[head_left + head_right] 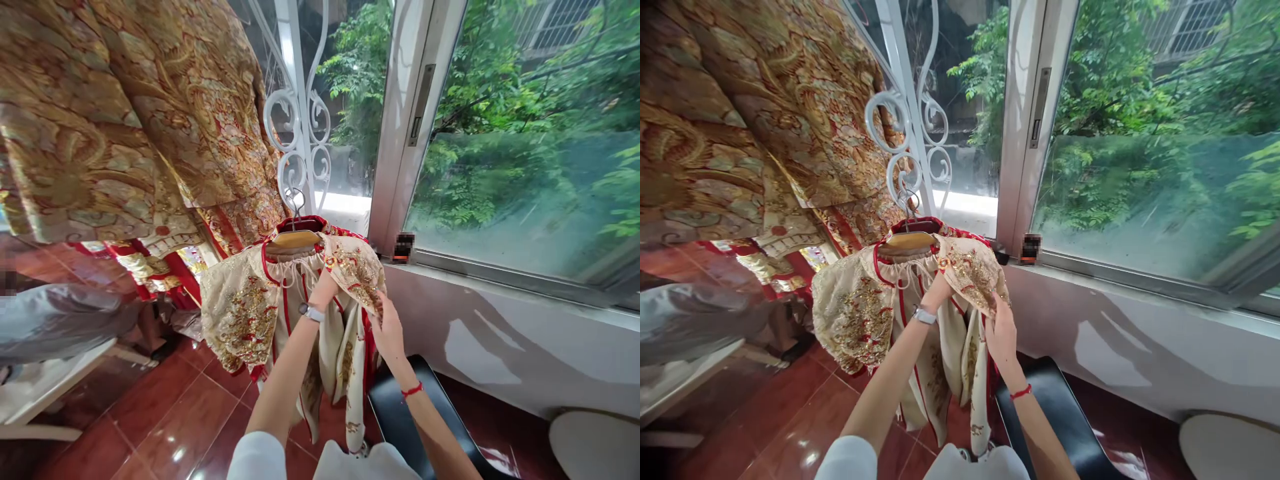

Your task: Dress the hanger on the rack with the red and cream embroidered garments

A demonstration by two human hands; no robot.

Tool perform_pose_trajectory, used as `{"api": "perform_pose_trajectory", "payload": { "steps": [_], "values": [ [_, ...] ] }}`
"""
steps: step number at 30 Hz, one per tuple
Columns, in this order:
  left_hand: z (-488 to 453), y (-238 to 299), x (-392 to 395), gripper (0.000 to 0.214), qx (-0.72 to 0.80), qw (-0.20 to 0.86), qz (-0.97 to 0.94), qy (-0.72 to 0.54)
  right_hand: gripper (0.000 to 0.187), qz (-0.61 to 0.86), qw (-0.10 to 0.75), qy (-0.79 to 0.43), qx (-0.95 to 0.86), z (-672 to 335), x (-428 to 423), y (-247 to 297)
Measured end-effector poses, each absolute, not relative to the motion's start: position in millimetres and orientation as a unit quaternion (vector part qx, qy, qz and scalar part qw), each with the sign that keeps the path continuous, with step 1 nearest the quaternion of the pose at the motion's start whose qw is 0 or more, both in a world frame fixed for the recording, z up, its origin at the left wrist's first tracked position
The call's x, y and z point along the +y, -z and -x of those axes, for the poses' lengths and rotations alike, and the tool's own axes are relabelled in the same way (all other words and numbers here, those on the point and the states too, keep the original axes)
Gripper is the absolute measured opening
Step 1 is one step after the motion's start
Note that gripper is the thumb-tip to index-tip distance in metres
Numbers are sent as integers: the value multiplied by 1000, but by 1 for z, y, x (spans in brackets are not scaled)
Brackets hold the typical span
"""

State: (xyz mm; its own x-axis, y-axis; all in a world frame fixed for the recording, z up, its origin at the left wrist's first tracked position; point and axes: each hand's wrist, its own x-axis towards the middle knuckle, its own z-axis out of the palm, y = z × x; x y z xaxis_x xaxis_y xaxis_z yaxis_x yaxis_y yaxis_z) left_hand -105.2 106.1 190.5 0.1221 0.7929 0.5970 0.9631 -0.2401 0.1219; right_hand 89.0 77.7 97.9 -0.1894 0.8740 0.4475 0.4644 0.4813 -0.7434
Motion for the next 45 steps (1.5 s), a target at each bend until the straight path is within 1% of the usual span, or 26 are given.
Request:
{"api": "perform_pose_trajectory", "payload": {
  "steps": [2, 6, 9, 11, 14, 19, 22, 26, 28, 30, 31, 33, 34, 35, 36, 38, 40, 41, 43, 45],
  "values": [
    [116, -207, 91, 48, -588, 178, 747, 255, 53, 447, 453, -230, -736, -90, 79, -104],
    [120, -239, 68, 34, -588, 277, 727, 220, 44, 400, 396, -230, -794, -77, 61, -111],
    [123, -260, 72, 21, -603, 319, 701, 207, 39, 372, 376, -208, -823, -64, 48, -116],
    [132, -275, 81, 21, -596, 337, 704, 189, 33, 372, 373, -204, -825, -62, 44, -121],
    [151, -299, 92, 26, -543, 345, 747, 171, 26, 377, 377, -213, -819, -69, 41, -130],
    [173, -329, 92, 25, -482, 333, 798, 140, 18, 367, 378, -224, -820, -70, 31, -134],
    [181, -345, 96, 32, -503, 345, 782, 130, 18, 367, 360, -238, -824, -71, 28, -132],
    [183, -362, 100, 34, -499, 319, 799, 107, 22, 369, 331, -263, -828, -78, 36, -134],
    [182, -361, 86, 32, -518, 318, 782, 140, 32, 378, 348, -263, -817, -79, 44, -141],
    [182, -348, 58, 28, -576, 333, 713, 220, 47, 392, 395, -230, -799, -76, 53, -150],
    [183, -336, 41, 30, -614, 338, 661, 267, 51, 396, 419, -206, -791, -72, 58, -155],
    [188, -303, 7, 47, -688, 328, 551, 340, 51, 391, 440, -166, -791, -62, 67, -160],
    [191, -284, -7, 57, -721, 312, 507, 354, 52, 384, 433, -154, -801, -56, 71, -161],
    [195, -264, -17, 63, -750, 294, 475, 354, 53, 375, 418, -147, -814, -50, 76, -160],
    [200, -246, -25, 62, -773, 274, 453, 350, 56, 366, 399, -142, -828, -44, 81, -158],
    [212, -224, -30, 44, -788, 237, 440, 359, 56, 345, 369, -148, -850, -36, 95, -157],
    [224, -225, -28, 26, -768, 200, 440, 419, 49, 316, 381, -193, -847, -35, 113, -165],
    [229, -235, -26, 22, -752, 178, 437, 460, 45, 308, 415, -220, -828, -38, 122, -174],
    [233, -263, -22, 19, -726, 122, 428, 525, 40, 304, 505, -259, -765, -47, 133, -196],
    [226, -287, -18, 21, -712, 76, 441, 541, 37, 310, 563, -272, -716, -56, 131, -215]
  ]
}}
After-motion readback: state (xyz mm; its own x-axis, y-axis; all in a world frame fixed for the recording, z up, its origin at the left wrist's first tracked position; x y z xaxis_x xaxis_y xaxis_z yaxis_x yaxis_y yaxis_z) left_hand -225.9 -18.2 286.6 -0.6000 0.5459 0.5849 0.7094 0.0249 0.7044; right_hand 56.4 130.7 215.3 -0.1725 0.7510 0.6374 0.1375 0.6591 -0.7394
